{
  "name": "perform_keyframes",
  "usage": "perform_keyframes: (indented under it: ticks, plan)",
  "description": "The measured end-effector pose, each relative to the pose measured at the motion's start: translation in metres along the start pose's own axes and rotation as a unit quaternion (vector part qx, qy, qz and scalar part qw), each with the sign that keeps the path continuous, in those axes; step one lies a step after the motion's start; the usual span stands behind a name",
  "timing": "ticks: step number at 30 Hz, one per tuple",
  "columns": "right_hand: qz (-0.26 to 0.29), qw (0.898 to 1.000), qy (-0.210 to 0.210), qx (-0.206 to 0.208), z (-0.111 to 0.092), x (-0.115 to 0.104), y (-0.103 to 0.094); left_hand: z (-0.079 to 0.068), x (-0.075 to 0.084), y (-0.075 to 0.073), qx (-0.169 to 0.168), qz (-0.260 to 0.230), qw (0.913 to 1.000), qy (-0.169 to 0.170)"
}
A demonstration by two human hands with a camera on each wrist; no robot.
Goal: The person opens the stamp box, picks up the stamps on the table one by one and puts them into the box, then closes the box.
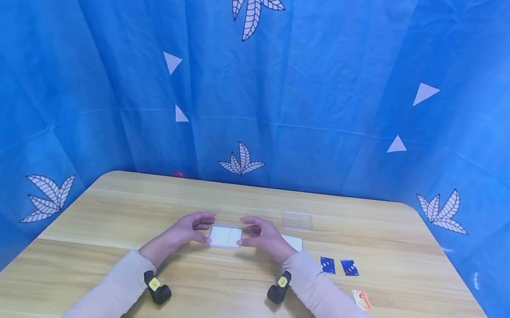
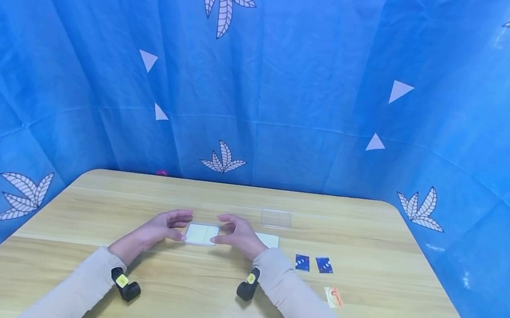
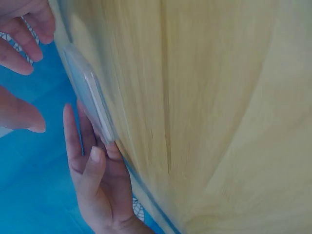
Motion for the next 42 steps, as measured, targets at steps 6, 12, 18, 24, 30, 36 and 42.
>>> perform_keyframes:
  ticks: [6, 12, 18, 24, 30, 36, 42]
  plan:
    - [0.012, 1.0, 0.01, -0.005, 0.001, -0.005, 0.006, -0.001, 0.001, 0.001, -0.003, 0.011, 0.9999, 0.004]
    - [0.016, 1.0, 0.019, -0.005, 0.001, -0.003, 0.008, -0.003, 0.002, 0.004, -0.005, 0.021, 0.9996, 0.017]
    - [0.003, 1.0, 0.029, 0.005, 0.004, 0.008, 0.013, -0.001, -0.004, 0.001, 0.021, 0.034, 0.9992, 0.004]
    - [-0.012, 0.999, 0.026, 0.015, 0.006, 0.009, 0.013, 0.0, -0.002, 0.001, 0.03, 0.043, 0.9986, -0.003]
    - [-0.043, 0.998, 0.048, 0.024, 0.009, 0.016, 0.015, 0.0, -0.001, 0.001, 0.031, 0.049, 0.9984, -0.003]
    - [-0.068, 0.996, 0.046, 0.024, 0.01, 0.012, 0.015, 0.0, -0.002, 0.001, 0.029, 0.044, 0.9986, 0.007]
    - [-0.084, 0.995, 0.043, 0.024, 0.006, 0.003, 0.015, 0.002, -0.004, 0.003, 0.027, 0.054, 0.9982, 0.006]
Point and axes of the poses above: each hand's wrist, its own z-axis towards the middle knuckle, its own y-axis out of the palm, x = y × z, the point moved 9 cm from there along z, towards the middle knuckle, and after that the axes turned 7 degrees about -z, right-handed, at the moved point
